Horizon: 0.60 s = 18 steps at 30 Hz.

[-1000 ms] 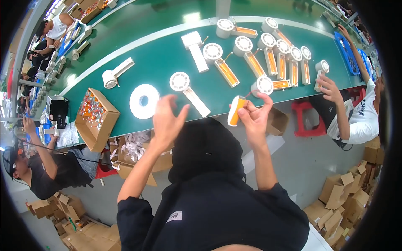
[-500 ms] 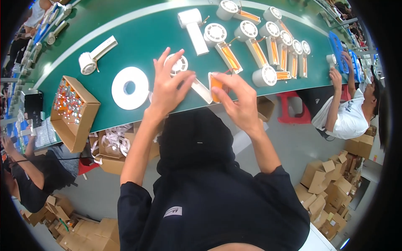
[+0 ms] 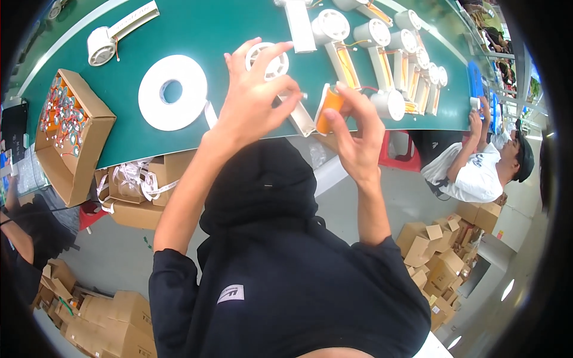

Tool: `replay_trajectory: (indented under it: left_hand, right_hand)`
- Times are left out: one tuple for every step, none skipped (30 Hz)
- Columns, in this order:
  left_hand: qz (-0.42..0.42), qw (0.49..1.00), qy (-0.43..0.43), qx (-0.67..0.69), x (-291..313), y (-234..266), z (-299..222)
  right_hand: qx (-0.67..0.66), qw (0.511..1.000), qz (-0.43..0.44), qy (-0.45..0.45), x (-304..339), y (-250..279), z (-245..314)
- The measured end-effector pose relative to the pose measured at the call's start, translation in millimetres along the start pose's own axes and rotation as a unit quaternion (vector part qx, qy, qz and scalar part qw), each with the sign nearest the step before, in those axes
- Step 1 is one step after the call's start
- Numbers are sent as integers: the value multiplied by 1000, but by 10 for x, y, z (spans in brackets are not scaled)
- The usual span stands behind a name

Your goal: The person assembles small hand-held fans by applying double-sided tape to batteries by hand, then placing the prepared batteries into the fan housing.

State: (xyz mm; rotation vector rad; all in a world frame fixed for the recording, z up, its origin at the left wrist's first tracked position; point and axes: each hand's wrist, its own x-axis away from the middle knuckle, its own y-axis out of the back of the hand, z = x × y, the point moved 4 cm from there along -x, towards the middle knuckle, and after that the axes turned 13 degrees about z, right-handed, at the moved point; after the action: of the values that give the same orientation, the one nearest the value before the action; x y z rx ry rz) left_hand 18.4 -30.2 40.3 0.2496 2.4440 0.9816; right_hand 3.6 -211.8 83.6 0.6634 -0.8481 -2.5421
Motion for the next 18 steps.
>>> replay_trajectory:
  left_hand:
    - [0,1000,1,3,5,-7,11]
    - [-12,1000,1,-1,17,-1,18]
    - [-23,1000,1,-5,21,-1,23]
    - [-49,999,2,-23,15,-2,31]
    - [-51,998,5,-20,6,-34,72]
    - [-82,997,-6,-2,4,-46,116]
    - [-114,993,-17,14,26,-50,133]
    - [-112,993,-3,32,20,-29,123]
    - [-115,993,1,34,21,-49,121]
    - [-115,992,-7,50,12,-77,125]
    - [-116,991,-15,64,5,-84,136]
    - [-103,993,-30,51,-1,-83,136]
    - [-106,993,-25,51,3,-75,138]
    - [-106,993,-31,43,6,-81,123]
    - [-106,993,-38,35,9,-87,112]
    - [-109,993,-33,35,15,-89,120]
    - [-110,993,-34,35,16,-89,124]
    - [-110,993,-35,36,18,-89,125]
  right_hand:
    - [-12,1000,-8,0,8,-10,2]
    - [-23,1000,-16,0,25,-17,0]
    - [-21,1000,-14,-3,17,-24,-3]
    - [-22,1000,-13,11,-17,-25,4]
    - [-24,999,-9,26,-50,-27,15]
    - [-22,999,-4,25,-68,-33,14]
    - [-10,999,8,38,-85,-46,26]
    - [2,998,19,52,-102,-60,34]
    - [2,998,25,51,-123,-71,23]
    - [19,997,32,65,-142,-85,25]
    - [35,995,39,81,-163,-104,39]
    - [35,995,45,83,-184,-113,51]
    - [41,994,56,89,-206,-122,70]
    - [48,992,68,95,-217,-133,77]
    - [46,991,74,97,-221,-139,74]
    - [52,991,88,85,-225,-149,61]
    - [58,990,102,73,-226,-158,55]
    - [58,990,106,74,-215,-166,53]
